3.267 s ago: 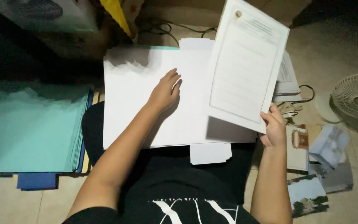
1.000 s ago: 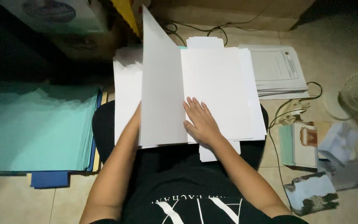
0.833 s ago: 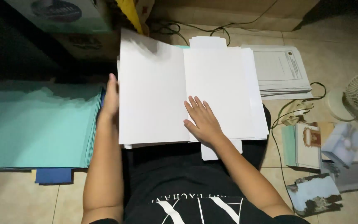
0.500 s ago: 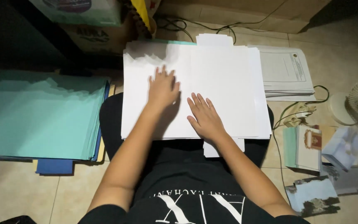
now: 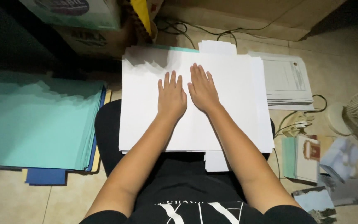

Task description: The person folds printed documents and inserts them into white folders.

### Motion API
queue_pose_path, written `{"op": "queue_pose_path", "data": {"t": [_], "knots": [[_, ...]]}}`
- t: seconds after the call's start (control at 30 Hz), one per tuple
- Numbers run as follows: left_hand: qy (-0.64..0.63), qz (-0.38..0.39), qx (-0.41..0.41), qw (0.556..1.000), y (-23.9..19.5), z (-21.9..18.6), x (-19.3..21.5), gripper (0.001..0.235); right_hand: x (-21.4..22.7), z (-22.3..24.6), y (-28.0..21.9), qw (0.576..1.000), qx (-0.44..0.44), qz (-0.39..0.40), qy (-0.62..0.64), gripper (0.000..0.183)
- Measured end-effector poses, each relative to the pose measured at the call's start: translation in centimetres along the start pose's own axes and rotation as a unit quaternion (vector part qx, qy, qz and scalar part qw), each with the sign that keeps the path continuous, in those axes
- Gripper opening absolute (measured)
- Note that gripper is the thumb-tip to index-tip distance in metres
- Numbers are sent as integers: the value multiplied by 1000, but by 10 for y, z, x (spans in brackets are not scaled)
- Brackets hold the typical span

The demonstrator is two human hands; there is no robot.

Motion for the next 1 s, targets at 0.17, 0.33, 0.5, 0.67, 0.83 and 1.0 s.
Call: {"op": "queue_pose_path", "data": {"t": [0.17, 0.33, 0.5, 0.67, 0.83, 1.0], "knots": [[3, 17, 12, 1000, 4, 1, 0, 50, 0, 5, 0, 1000, -5, 0, -1, 60], [11, 1, 9, 1000, 2, 4, -2, 50, -1, 16, -39, 1000, 3, 25, -3, 61], [-10, -18, 12, 1000, -1, 3, 2, 50, -1, 26, -68, 999, 7, 41, 0, 62], [-7, -29, 3, 1000, 0, 6, -4, 51, 0, 23, -41, 999, 1, 34, -10, 64], [11, -58, -6, 998, 2, 7, -1, 49, 3, 13, 16, 1000, -14, 5, 0, 65], [-11, -12, 12, 1000, 5, 5, 3, 48, 8, 9, 46, 999, -32, -8, -3, 65]]}}
Point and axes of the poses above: each hand's wrist, its own y-axis towards the middle knuckle, its own x-axis out of the back of the hand, z = x × y, the point moved 7 cm from there along y, towards the middle knuckle, and after that the axes turned 5 degrees about -x, right-handed, at the moved point
